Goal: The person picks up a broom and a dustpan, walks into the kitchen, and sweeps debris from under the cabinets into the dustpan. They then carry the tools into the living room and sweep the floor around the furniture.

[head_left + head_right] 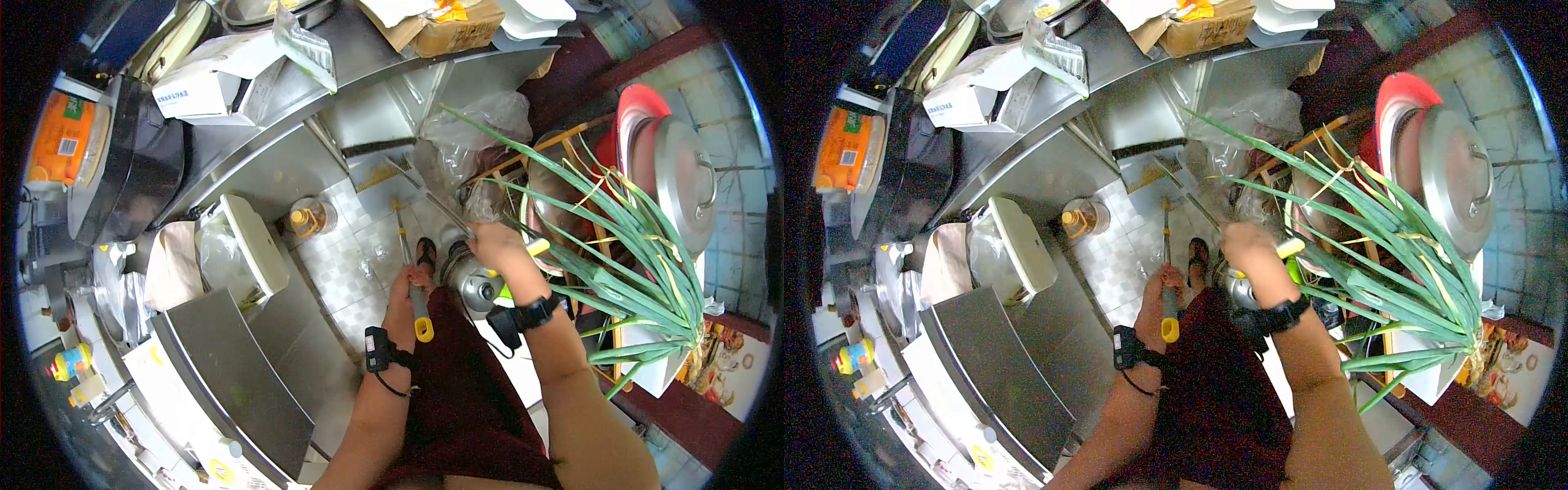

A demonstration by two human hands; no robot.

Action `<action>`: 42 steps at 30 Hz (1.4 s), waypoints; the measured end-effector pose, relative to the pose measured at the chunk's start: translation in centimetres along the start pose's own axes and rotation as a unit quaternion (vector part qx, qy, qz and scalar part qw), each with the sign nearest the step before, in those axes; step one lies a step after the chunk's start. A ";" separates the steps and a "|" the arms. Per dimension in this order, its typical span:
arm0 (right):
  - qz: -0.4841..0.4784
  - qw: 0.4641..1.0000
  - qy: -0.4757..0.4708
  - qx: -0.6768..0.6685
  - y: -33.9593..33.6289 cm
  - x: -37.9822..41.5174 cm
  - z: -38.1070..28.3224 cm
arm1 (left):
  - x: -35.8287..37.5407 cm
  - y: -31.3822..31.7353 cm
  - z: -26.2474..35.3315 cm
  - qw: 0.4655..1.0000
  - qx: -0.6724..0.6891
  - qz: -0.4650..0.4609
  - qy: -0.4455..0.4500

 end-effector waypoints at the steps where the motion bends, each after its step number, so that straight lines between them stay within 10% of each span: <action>1: 0.020 1.000 -0.006 -0.010 -0.4 1.0 0.4 | 0.0 0.3 0.0 0.999 0.030 0.004 -0.015; 10: 0.035 0.998 0.013 -0.046 1.6 -3.6 -2.1 | 0.9 0.1 -0.8 0.995 0.084 0.004 -0.054; 13: 0.000 0.999 0.006 -0.042 4.1 -3.6 -3.1 | 2.6 0.8 -0.3 0.983 0.070 -0.164 -0.051; 19: -0.003 1.000 0.010 -0.019 3.5 5.9 -0.2 | 2.6 0.2 1.1 0.977 -0.089 -0.195 0.006; 28: 0.048 0.997 0.012 -0.052 3.5 5.5 0.2 | 0.8 -1.0 0.6 0.994 -0.005 -0.103 0.019; 31: 0.012 0.999 0.002 -0.045 5.7 3.5 -1.0 | 0.8 -1.4 1.2 0.972 -0.160 -0.169 0.036; 34: -0.012 1.000 -0.004 -0.010 7.8 4.2 -0.7 | -1.1 -2.8 0.9 0.990 0.066 -0.084 -0.089; 42: 0.113 0.977 -0.003 -0.181 6.6 9.2 4.1 | -1.4 -3.2 0.3 0.992 0.067 0.021 -0.104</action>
Point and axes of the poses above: each hand's wrist, its own x-axis away from the middle knuckle, its own y-axis out of the palm, z = x × y, the point moved 7 cm from there along -x, towards the middle knuckle, and after that the axes turned 13 degrees about x, right-handed, at the moved point
